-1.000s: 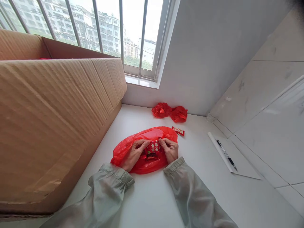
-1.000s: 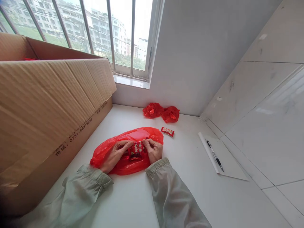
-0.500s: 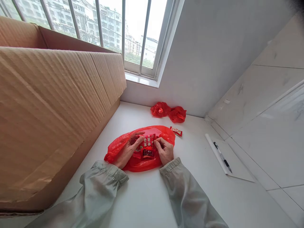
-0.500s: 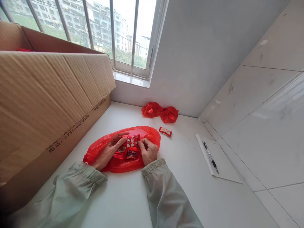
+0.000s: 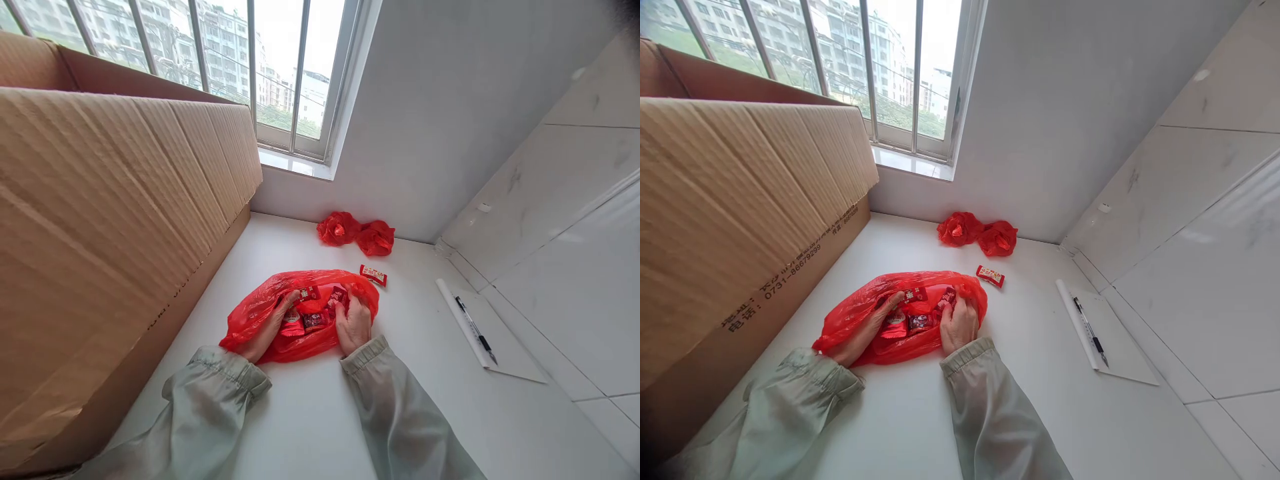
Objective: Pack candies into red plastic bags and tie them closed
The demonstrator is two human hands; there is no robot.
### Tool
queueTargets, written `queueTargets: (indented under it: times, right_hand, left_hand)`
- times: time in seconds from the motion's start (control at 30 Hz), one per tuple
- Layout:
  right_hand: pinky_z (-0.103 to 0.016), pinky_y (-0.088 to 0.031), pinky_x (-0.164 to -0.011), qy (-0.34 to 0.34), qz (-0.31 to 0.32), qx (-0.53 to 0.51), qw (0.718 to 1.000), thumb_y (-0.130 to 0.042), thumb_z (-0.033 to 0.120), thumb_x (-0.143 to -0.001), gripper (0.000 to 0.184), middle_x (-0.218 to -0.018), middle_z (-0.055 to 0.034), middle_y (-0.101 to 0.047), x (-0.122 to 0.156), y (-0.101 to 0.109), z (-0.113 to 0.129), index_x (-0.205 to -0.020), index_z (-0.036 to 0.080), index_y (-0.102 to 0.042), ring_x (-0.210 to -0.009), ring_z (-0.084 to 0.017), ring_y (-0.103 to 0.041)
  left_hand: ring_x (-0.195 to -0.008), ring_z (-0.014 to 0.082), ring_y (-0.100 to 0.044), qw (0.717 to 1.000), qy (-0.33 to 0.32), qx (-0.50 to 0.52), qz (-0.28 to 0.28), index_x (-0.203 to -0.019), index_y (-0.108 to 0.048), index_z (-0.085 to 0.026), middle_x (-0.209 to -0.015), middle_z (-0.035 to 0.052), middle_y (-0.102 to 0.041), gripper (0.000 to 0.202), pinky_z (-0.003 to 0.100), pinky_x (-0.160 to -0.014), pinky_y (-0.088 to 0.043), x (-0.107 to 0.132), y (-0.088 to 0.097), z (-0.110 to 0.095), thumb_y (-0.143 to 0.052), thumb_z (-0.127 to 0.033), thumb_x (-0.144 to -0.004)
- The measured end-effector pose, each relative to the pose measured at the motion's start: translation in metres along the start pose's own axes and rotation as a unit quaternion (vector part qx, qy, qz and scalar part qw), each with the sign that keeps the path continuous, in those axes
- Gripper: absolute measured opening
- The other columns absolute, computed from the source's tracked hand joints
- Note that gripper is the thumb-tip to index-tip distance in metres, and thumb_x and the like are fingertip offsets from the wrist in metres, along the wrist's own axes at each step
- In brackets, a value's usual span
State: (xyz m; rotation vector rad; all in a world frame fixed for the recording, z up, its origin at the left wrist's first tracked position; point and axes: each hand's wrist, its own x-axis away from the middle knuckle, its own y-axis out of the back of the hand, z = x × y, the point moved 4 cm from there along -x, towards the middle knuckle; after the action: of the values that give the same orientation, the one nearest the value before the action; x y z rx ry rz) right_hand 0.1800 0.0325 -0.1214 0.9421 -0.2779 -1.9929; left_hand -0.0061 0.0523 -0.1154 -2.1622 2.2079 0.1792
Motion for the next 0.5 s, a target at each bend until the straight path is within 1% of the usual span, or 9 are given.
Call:
queueTargets:
  times: [0.07, 0.17, 0.23, 0.3, 0.33, 0.43, 0.5]
  right_hand:
    - [-0.045, -0.045, -0.097, -0.022, 0.018, 0.007, 1.000, -0.047, 0.023, -0.077, 0.042, -0.112, -0.0157, -0.070, 0.001, -0.001, -0.002, -0.113, 0.014, -0.067, -0.107, -0.031, -0.062]
    - [-0.046, -0.045, -0.097, -0.034, 0.034, 0.023, 0.999, -0.053, 0.023, -0.074, 0.047, -0.111, -0.0147, -0.070, 0.003, -0.001, 0.001, -0.118, 0.015, -0.064, -0.105, -0.031, -0.061]
    - [-0.047, -0.043, -0.099, -0.017, 0.045, 0.026, 0.998, -0.054, 0.023, -0.073, 0.048, -0.112, -0.0134, -0.069, 0.002, 0.000, 0.004, -0.119, 0.016, -0.063, -0.108, -0.031, -0.060]
    - [-0.046, -0.043, -0.100, -0.001, 0.049, 0.016, 0.999, -0.055, 0.023, -0.072, 0.046, -0.113, -0.0118, -0.069, 0.002, 0.000, 0.004, -0.117, 0.017, -0.063, -0.109, -0.030, -0.059]
    - [-0.045, -0.043, -0.100, 0.001, 0.045, 0.010, 0.999, -0.057, 0.023, -0.071, 0.046, -0.113, -0.0116, -0.068, 0.001, 0.000, 0.002, -0.117, 0.017, -0.062, -0.108, -0.029, -0.059]
    - [-0.046, -0.045, -0.097, 0.011, 0.023, 0.011, 1.000, -0.064, 0.026, -0.069, 0.051, -0.114, -0.0136, -0.067, 0.000, 0.001, -0.004, -0.119, 0.015, -0.059, -0.106, -0.030, -0.059]
    - [-0.048, -0.045, -0.096, 0.032, 0.005, 0.024, 0.999, -0.066, 0.028, -0.069, 0.053, -0.114, -0.0146, -0.065, 0.000, 0.003, -0.004, -0.120, 0.015, -0.058, -0.107, -0.032, -0.057]
  left_hand:
    - [-0.076, 0.0242, -0.069, 0.999, 0.037, 0.000, -0.006, -0.078, -0.073, -0.021, -0.072, 0.0026, -0.073, 0.044, 0.036, -0.074, -0.058, 0.001, 0.003, 0.005, -0.060, -0.063, -0.081]
    - [-0.074, 0.0237, -0.069, 0.995, 0.090, -0.009, -0.030, -0.075, -0.072, -0.021, -0.068, 0.0025, -0.072, 0.043, 0.035, -0.074, -0.058, 0.004, 0.010, 0.006, -0.068, -0.063, -0.075]
    - [-0.081, 0.0247, -0.069, 0.995, 0.092, -0.003, -0.037, -0.080, -0.072, -0.020, -0.076, 0.0034, -0.074, 0.041, 0.035, -0.080, -0.058, 0.006, 0.011, 0.003, -0.072, -0.060, -0.072]
    - [-0.089, 0.0257, -0.069, 0.997, 0.074, 0.008, -0.025, -0.085, -0.072, -0.019, -0.087, 0.0046, -0.075, 0.039, 0.036, -0.085, -0.057, 0.005, 0.009, 0.000, -0.075, -0.056, -0.071]
    - [-0.090, 0.0260, -0.069, 0.998, 0.066, 0.011, -0.018, -0.085, -0.071, -0.019, -0.089, 0.0050, -0.075, 0.038, 0.037, -0.087, -0.057, 0.004, 0.007, -0.001, -0.075, -0.054, -0.071]
    - [-0.085, 0.0262, -0.070, 0.997, 0.074, 0.014, 0.004, -0.078, -0.068, -0.019, -0.082, 0.0046, -0.074, 0.034, 0.038, -0.085, -0.056, 0.001, 0.001, 0.002, -0.073, -0.052, -0.071]
    - [-0.085, 0.0267, -0.070, 0.996, 0.085, 0.032, 0.022, -0.079, -0.068, -0.020, -0.081, 0.0037, -0.074, 0.034, 0.040, -0.087, -0.056, -0.001, -0.003, 0.005, -0.073, -0.053, -0.071]
